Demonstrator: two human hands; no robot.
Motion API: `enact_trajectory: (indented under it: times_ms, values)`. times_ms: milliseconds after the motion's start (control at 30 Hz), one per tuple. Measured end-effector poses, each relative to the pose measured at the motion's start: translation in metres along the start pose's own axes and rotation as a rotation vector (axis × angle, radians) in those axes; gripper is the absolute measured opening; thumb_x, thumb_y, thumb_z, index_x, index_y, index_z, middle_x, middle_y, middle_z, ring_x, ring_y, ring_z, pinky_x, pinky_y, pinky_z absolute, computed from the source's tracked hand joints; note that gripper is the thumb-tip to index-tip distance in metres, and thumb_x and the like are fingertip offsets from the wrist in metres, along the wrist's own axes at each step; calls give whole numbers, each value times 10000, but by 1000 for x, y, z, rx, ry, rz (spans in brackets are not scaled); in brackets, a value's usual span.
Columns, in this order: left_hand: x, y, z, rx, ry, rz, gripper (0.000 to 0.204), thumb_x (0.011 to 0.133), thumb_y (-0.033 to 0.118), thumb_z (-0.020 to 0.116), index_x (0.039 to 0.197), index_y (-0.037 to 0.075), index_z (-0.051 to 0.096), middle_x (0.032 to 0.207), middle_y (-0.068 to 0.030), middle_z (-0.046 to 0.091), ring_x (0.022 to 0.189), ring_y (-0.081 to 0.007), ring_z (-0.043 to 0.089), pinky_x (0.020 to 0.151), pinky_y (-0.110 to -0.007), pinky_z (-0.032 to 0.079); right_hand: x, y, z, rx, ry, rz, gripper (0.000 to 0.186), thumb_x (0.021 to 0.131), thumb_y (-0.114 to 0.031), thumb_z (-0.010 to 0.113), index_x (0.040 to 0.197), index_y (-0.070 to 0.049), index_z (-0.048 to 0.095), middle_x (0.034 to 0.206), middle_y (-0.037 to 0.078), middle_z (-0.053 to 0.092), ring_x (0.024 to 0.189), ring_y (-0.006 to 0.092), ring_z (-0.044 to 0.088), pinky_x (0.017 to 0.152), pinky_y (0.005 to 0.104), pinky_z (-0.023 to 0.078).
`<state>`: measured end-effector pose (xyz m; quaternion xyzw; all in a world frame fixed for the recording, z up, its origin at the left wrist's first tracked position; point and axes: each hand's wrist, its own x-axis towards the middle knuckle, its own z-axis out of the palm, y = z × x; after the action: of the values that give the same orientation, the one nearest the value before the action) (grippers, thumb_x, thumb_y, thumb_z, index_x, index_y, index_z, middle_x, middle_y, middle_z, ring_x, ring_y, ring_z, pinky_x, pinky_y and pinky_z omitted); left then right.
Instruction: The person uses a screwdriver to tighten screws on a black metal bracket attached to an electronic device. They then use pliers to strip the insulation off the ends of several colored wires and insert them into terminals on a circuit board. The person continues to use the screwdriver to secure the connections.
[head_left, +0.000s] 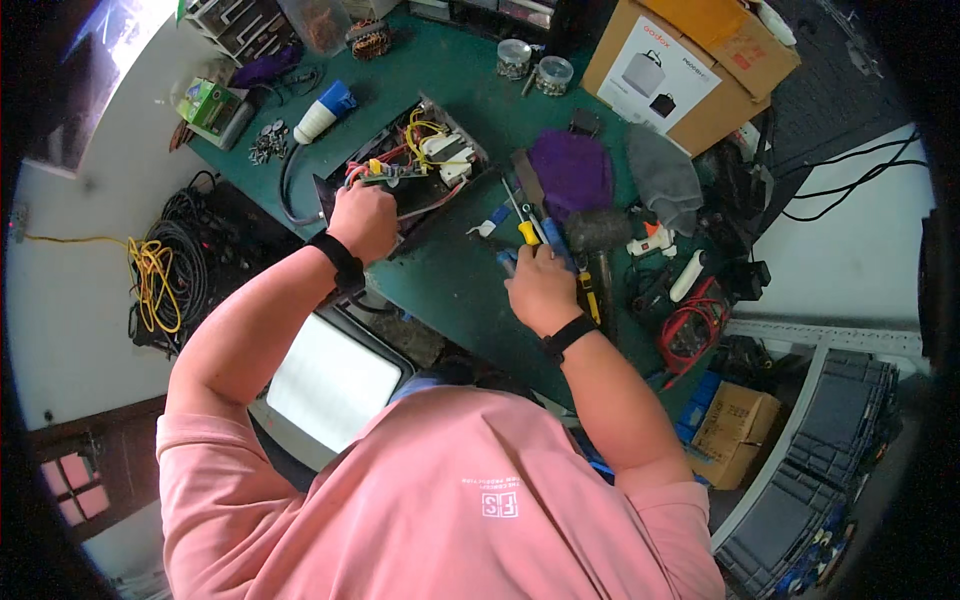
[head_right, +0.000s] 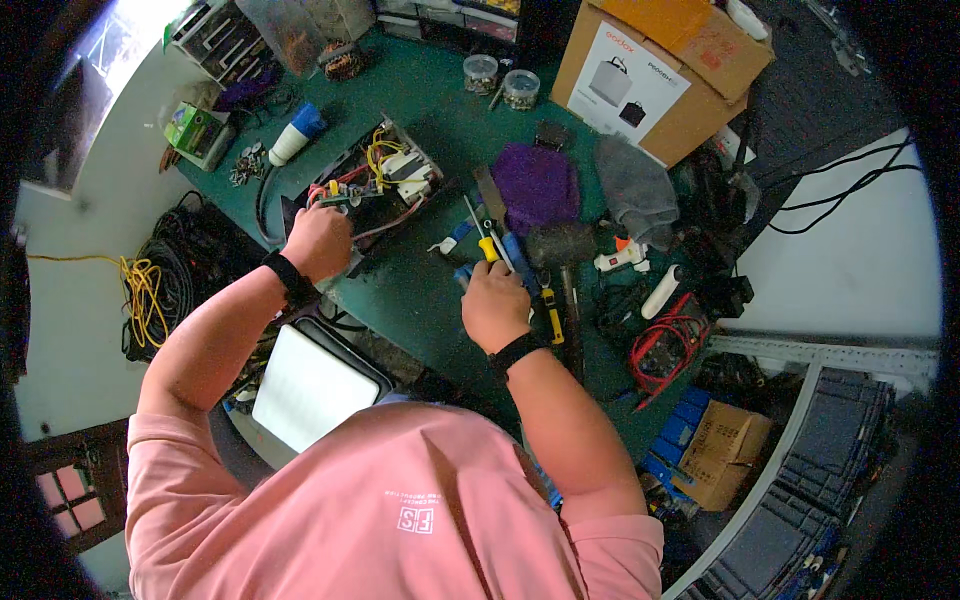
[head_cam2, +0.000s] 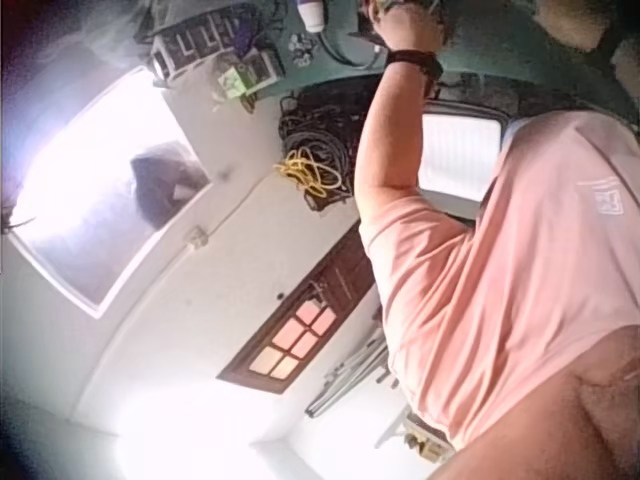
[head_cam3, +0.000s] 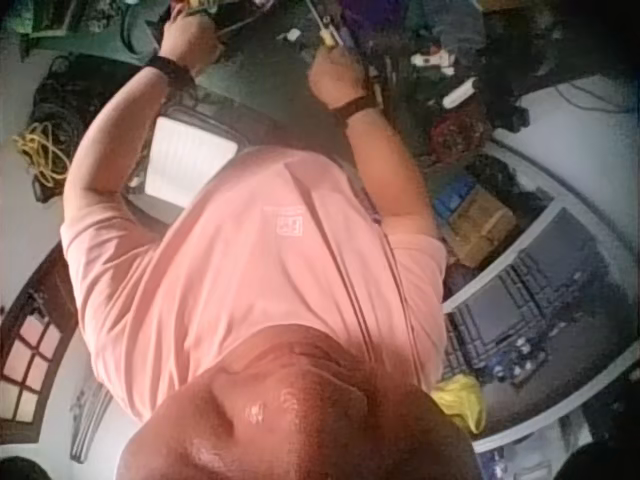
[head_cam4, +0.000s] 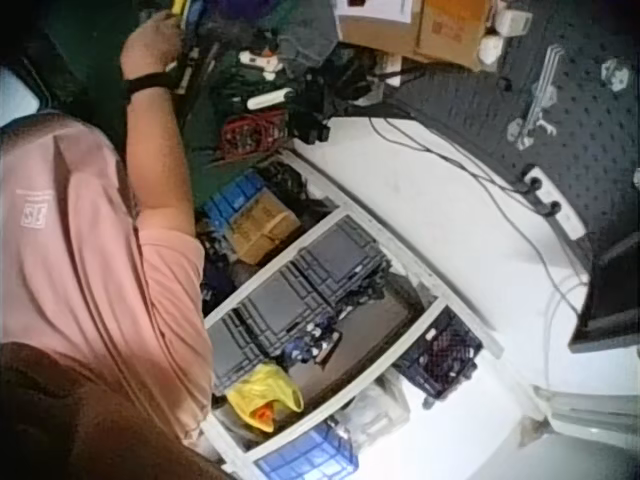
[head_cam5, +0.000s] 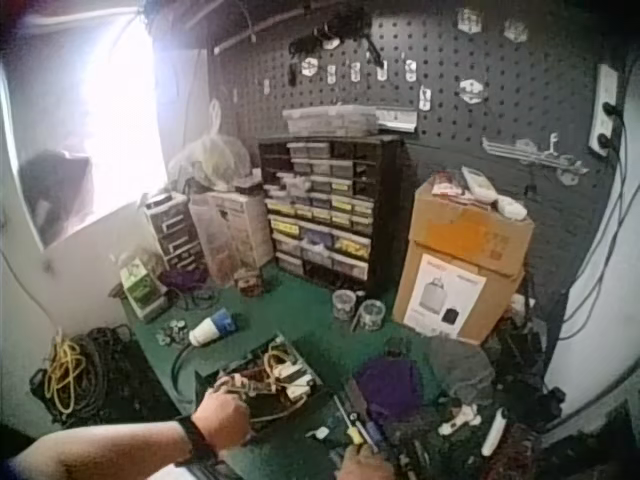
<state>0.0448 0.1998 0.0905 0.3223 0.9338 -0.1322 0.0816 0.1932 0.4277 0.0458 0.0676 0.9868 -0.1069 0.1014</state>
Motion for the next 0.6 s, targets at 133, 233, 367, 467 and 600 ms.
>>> enact_trajectory:
  times_ms: [133,233,367,467,600]
  values:
    - [6,-10,8,-36,23,-15,123,673,174,621,695,66,675,788,-111,664,793,-305,629,663,-427,440,2,-6,-19,-29,23,-65,441,793,-309,690,1080,6,578,1060,173,560,1013,344,558,778,439,526]
    - [4,-14,-1,3,59,17,108,663,177,628,662,78,670,741,-111,660,765,-302,629,652,-423,433,36,-13,-57,38,109,-129,453,809,-347,677,1097,-9,590,1076,169,552,1039,352,535,833,443,495]
    - [1,-16,-5,-16,100,13,86,658,170,631,644,93,667,700,-110,657,719,-296,628,641,-417,417,111,-23,-72,135,332,-154,399,829,-359,648,1012,-5,628,1067,189,576,1021,368,544,839,466,483]
    - [-1,-16,-8,-4,99,-19,90,677,164,619,654,96,673,710,-108,663,714,-288,627,654,-409,407,151,-25,-55,77,232,-125,346,829,-330,631,937,-5,676,1080,188,608,1059,368,550,864,450,491]
    - [-9,-8,-18,-22,116,-61,104,698,163,609,674,101,688,721,-92,669,793,-273,621,693,-403,405,171,-17,-38,10,149,-255,268,851,-226,547,892,-7,697,1011,194,643,1002,360,589,849,460,493]
